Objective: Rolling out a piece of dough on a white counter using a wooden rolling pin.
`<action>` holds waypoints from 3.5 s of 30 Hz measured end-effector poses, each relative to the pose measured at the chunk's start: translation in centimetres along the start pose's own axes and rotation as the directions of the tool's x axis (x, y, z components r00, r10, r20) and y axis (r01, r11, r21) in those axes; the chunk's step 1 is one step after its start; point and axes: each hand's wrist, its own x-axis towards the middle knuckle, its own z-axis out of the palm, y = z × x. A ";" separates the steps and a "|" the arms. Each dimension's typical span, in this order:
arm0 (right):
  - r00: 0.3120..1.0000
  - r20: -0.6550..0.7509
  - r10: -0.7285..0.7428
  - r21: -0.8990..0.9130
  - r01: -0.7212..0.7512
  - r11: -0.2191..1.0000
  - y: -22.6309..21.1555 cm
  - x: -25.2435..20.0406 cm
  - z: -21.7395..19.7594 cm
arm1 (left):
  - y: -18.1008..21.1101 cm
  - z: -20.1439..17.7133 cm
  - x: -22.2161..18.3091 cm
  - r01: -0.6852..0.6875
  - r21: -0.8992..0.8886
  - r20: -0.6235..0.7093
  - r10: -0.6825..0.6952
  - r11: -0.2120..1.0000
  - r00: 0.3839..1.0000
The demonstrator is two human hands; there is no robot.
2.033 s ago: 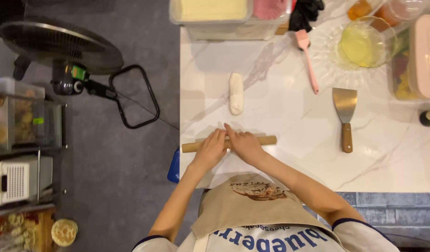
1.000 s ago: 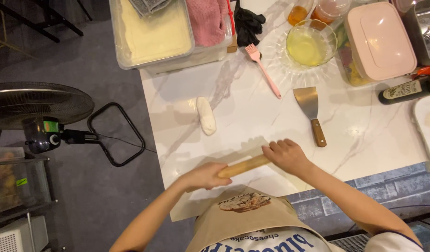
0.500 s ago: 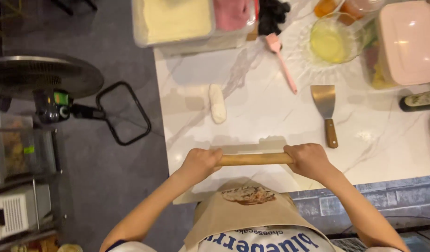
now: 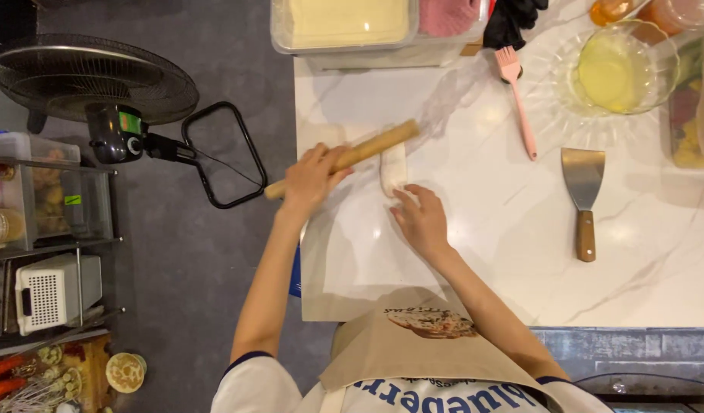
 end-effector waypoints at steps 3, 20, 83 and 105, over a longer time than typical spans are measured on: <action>0.949 0.035 -0.313 -0.208 0.314 0.927 0.4 1.2 1.3 | 1.8 1.8 2.8 -0.158 -0.087 0.007 0.159 0.984 0.987; 0.945 0.236 -0.228 -0.304 0.295 0.906 1.4 6.4 2.9 | -0.7 4.9 6.0 -0.142 -0.178 0.016 0.148 0.974 0.989; 0.071 0.719 0.691 0.560 -0.648 -0.517 3.9 5.9 9.2 | 0.4 1.9 2.2 -0.050 -0.345 0.007 0.056 0.937 0.998; 0.233 0.573 0.785 0.762 -0.503 -0.407 -0.8 1.0 5.8 | 2.5 5.8 5.6 -0.233 -0.275 0.037 0.252 0.933 0.967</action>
